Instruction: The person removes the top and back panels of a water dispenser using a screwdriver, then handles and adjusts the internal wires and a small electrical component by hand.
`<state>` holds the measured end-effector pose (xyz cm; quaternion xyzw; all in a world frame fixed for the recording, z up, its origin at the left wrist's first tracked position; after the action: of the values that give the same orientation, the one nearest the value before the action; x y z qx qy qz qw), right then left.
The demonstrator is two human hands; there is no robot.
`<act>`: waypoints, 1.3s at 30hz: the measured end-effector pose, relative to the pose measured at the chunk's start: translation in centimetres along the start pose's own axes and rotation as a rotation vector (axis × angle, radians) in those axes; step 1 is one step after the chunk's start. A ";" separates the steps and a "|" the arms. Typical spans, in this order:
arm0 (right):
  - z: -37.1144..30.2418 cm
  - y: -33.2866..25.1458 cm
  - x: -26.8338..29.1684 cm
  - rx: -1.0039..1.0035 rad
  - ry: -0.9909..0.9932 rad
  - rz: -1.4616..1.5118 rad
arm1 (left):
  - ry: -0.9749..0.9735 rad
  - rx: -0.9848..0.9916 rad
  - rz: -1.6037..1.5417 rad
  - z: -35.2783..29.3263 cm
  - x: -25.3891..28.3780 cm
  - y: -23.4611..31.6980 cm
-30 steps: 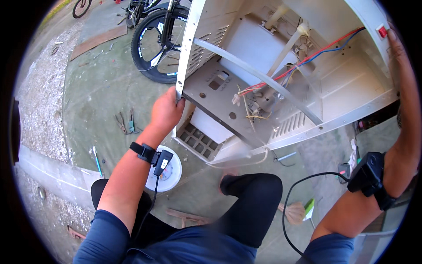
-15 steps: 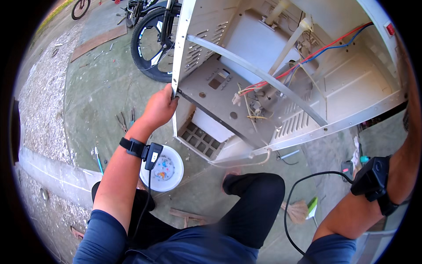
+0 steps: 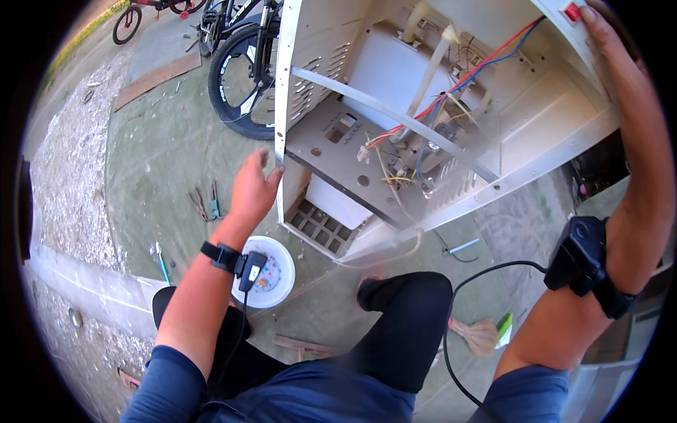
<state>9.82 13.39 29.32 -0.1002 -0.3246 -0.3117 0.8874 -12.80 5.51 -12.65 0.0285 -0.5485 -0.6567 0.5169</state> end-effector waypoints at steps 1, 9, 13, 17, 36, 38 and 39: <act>-0.1 -0.4 -0.1 -0.048 -0.002 -0.011 | -0.020 0.109 -0.022 -0.7 -0.1 0.8; 0.2 -0.3 0.4 -0.024 -0.004 -0.029 | -0.207 0.763 -1.435 -2.8 -3.6 9.3; 0.3 1.4 0.4 0.009 -0.023 -0.068 | -0.163 0.797 -1.483 -1.4 -4.0 11.0; 0.6 2.9 0.2 0.028 -0.036 -0.091 | -0.178 0.774 -1.433 -1.2 -3.6 11.3; 1.2 6.1 0.1 0.049 -0.085 -0.152 | -0.177 0.725 -1.360 -1.2 -3.5 11.7; 1.4 6.0 0.3 0.055 -0.084 -0.150 | -0.175 0.734 -1.350 -1.7 -4.2 10.7; 1.6 6.0 0.3 0.058 -0.085 -0.149 | -0.174 0.738 -1.345 -2.0 -4.5 10.2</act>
<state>12.88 18.54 30.85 -0.0635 -0.3775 -0.3627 0.8496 -2.93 8.74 -8.19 0.4743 -0.6354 -0.6038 -0.0811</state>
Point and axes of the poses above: each hand's wrist, its own z-axis towards the middle knuckle, its own x-axis out of the back of the hand, y = z × x, the point moved 1 cm from there along z, towards the middle knuckle, and after that the axes turned 7 degrees about -x, right-handed, at the moved point
